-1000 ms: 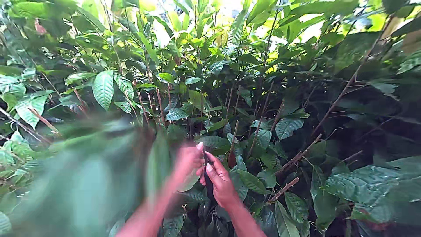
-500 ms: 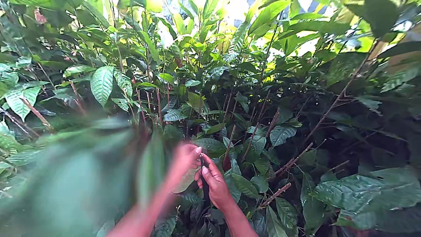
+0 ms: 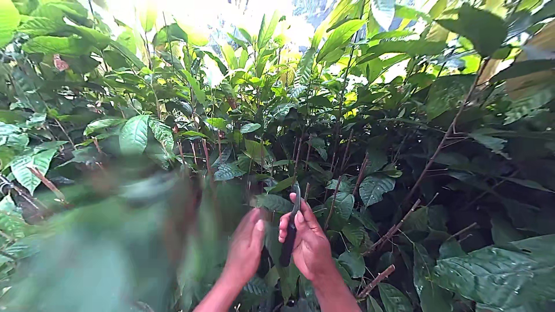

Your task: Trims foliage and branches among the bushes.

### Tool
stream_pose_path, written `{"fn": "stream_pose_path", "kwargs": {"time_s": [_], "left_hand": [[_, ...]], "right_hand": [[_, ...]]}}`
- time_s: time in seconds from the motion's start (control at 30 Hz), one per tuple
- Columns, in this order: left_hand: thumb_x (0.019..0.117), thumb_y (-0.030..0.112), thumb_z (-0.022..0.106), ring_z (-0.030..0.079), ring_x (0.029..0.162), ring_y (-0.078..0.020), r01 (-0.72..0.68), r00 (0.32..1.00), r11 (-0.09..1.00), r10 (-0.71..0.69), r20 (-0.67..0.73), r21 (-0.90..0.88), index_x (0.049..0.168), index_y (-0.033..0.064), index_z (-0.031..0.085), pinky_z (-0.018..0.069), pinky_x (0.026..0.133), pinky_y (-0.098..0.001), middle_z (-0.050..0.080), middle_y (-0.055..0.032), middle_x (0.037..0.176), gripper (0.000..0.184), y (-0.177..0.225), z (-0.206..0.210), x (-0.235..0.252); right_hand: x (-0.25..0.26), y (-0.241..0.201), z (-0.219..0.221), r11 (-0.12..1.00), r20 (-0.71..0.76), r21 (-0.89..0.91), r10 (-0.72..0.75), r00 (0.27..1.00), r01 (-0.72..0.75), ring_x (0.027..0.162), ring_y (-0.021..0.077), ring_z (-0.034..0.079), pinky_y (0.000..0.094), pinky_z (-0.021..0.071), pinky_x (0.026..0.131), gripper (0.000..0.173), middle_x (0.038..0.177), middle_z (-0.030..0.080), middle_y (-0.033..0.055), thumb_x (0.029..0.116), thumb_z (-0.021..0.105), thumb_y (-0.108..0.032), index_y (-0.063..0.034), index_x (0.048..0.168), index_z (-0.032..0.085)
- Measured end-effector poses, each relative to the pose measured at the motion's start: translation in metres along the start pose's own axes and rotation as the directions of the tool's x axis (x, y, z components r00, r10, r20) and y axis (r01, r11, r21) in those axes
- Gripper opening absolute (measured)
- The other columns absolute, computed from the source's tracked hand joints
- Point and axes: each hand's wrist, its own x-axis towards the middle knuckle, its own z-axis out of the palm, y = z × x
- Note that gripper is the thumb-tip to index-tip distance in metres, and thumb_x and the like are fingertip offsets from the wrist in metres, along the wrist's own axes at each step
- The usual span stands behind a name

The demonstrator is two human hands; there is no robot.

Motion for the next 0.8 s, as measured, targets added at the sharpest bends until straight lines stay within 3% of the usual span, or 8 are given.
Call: {"fn": "stream_pose_path", "kwargs": {"time_s": [0.07,0.17,0.23,0.33,0.5,0.6,0.7,0.8], "left_hand": [[0.1080,0.042,0.036,0.031,0.152,-0.0293,0.104,0.992,0.988,-0.095,0.081,-0.110,0.160,-0.0019,0.026,0.0294,0.124,-0.0472,0.026,-0.0230,0.166,0.068,-0.009,0.011,0.038],[0.1035,0.012,0.045,0.019,0.155,-0.0363,0.272,0.946,0.920,-0.309,-0.095,-0.283,0.163,-0.0005,0.005,0.0255,0.123,-0.0507,0.008,-0.0286,0.168,0.073,-0.027,0.018,0.119],[0.1021,0.003,0.051,0.034,0.148,-0.0389,0.408,0.902,0.902,-0.422,-0.087,-0.140,0.160,-0.0044,0.014,0.0339,0.119,-0.0491,0.024,-0.0321,0.162,0.069,-0.043,0.015,0.146],[0.1057,0.014,0.051,0.062,0.122,-0.0302,0.385,0.920,0.907,-0.392,0.005,0.170,0.131,-0.0010,0.064,0.0448,0.108,-0.0482,0.066,-0.0211,0.129,0.032,-0.065,0.005,0.152],[0.1069,0.010,0.050,0.069,0.087,-0.0144,0.420,0.907,0.884,-0.397,0.144,-0.204,0.124,-0.0017,0.062,0.0586,0.080,-0.0319,0.069,-0.0109,0.108,0.024,-0.094,-0.019,0.144],[0.1065,0.003,0.037,0.070,0.091,-0.0230,0.552,0.833,0.721,-0.499,0.239,-0.418,0.129,-0.0033,0.055,0.0599,0.082,-0.0382,0.065,-0.0159,0.116,0.029,-0.088,-0.031,0.143],[0.1128,0.028,0.035,0.069,0.085,-0.0210,0.560,0.822,0.668,-0.523,0.227,-0.490,0.122,-0.0020,0.058,0.0593,0.076,-0.0365,0.066,-0.0129,0.105,0.039,-0.093,-0.032,0.144],[0.1120,0.034,0.039,0.069,0.086,-0.0197,0.540,0.839,0.691,-0.486,0.244,-0.480,0.121,-0.0025,0.060,0.0594,0.078,-0.0358,0.067,-0.0123,0.104,0.043,-0.102,-0.031,0.146]], "right_hand": [[0.008,0.013,-0.002,0.991,-0.008,-0.083,0.106,0.994,-0.107,0.072,0.0124,0.063,0.0286,0.0565,0.067,0.049,0.088,0.063,0.0031,0.1078,0.036,-0.016,-0.0013,0.155,0.035],[0.026,0.030,0.011,0.953,-0.015,-0.115,0.281,0.960,-0.281,0.071,0.0123,0.061,0.0276,0.0543,0.064,0.049,0.088,0.063,0.0041,0.1093,0.036,-0.017,-0.0040,0.156,0.035],[0.044,0.041,0.023,0.898,-0.076,0.028,0.439,0.895,-0.438,0.068,0.0131,0.061,0.0277,0.0538,0.060,0.045,0.088,0.062,0.0054,0.1120,0.035,-0.019,-0.0104,0.157,0.036],[0.080,0.069,0.026,0.847,-0.150,0.155,0.530,0.835,-0.509,0.064,0.0137,0.059,0.0278,0.0510,0.056,0.043,0.087,0.061,0.0061,0.1127,0.035,-0.021,-0.0152,0.155,0.038],[0.117,0.127,-0.003,0.853,-0.172,-0.129,0.484,0.858,-0.506,0.067,0.0136,0.058,0.0290,0.0494,0.058,0.047,0.093,0.063,0.0071,0.1113,0.038,-0.018,-0.0110,0.157,0.036],[0.121,0.143,-0.019,0.837,-0.069,-0.156,0.521,0.851,-0.525,0.066,0.0143,0.060,0.0284,0.0507,0.057,0.045,0.087,0.063,0.0067,0.1122,0.036,-0.020,-0.0103,0.156,0.037],[0.119,0.145,-0.023,0.863,0.055,-0.250,0.466,0.883,-0.440,0.068,0.0134,0.062,0.0272,0.0521,0.060,0.046,0.088,0.066,0.0063,0.1107,0.037,-0.019,-0.0058,0.154,0.037],[0.118,0.148,-0.025,0.880,0.093,-0.272,0.428,0.899,-0.390,0.069,0.0135,0.062,0.0268,0.0525,0.060,0.046,0.090,0.066,0.0071,0.1096,0.038,-0.018,-0.0041,0.154,0.037]]}}
